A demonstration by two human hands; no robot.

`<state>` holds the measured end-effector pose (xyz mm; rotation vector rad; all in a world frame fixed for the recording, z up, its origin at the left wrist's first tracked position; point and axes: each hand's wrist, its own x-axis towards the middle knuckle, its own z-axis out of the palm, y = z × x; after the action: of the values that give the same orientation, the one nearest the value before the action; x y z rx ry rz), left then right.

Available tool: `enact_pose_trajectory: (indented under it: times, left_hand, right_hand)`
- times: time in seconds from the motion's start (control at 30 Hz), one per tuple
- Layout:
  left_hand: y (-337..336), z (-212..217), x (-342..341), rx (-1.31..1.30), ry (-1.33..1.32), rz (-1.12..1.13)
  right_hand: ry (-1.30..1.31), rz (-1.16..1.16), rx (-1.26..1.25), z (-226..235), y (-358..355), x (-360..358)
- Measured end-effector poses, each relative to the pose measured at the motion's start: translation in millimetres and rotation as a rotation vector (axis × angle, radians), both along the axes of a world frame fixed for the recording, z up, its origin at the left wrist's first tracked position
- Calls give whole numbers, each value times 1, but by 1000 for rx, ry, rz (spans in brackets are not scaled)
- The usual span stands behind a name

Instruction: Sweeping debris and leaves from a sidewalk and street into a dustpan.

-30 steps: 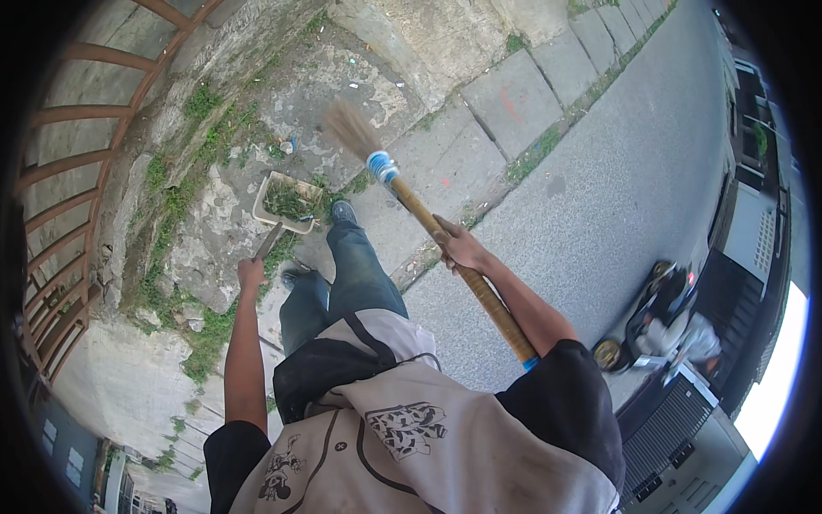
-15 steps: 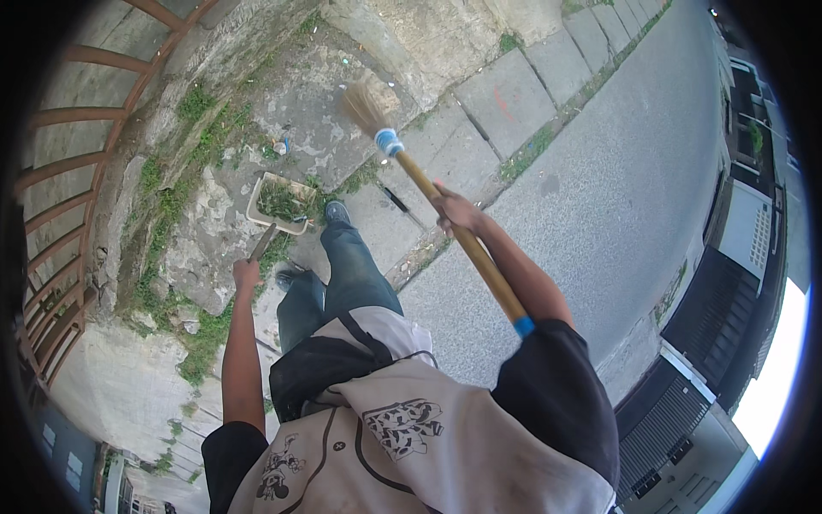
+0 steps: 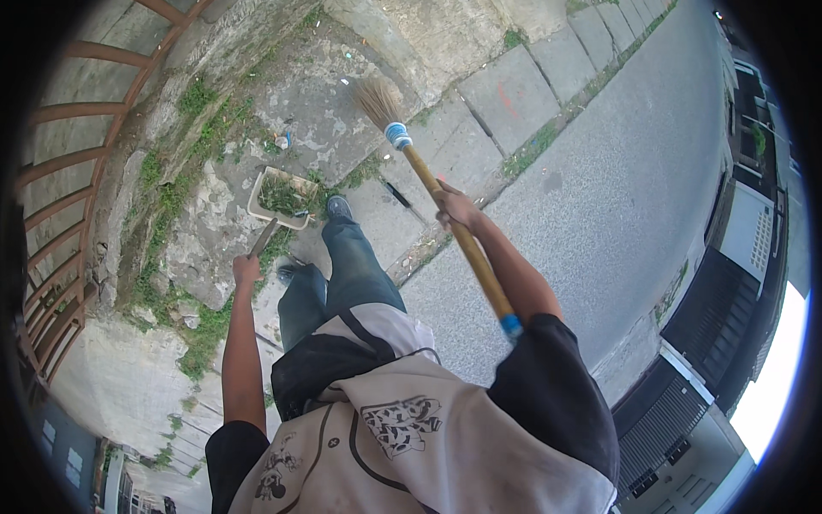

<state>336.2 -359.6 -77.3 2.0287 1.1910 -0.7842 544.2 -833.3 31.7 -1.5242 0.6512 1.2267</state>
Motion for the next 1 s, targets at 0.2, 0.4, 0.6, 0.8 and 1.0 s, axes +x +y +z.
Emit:
enact_pose_trajectory:
  times: [0.2, 0.4, 0.6, 0.8, 1.0]
  left_hand:
    - [11, -25, -6, 72, -38, -17]
    - [-2, 17, 11, 28, -49, 49]
    - [-17, 2, 31, -19, -43, 7]
    - [8, -14, -6, 57, -13, 35]
    - [2, -8, 2, 99, 34, -11]
  right_hand:
    - [-134, 31, -134, 31, -3, 5]
    - [-477, 209, -221, -34, 57, 102]
    - [-310, 320, -169, -94, 66, 132]
    - [-67, 543, -74, 5, 43, 20]
    - [-215, 312, -216, 23, 37, 60]
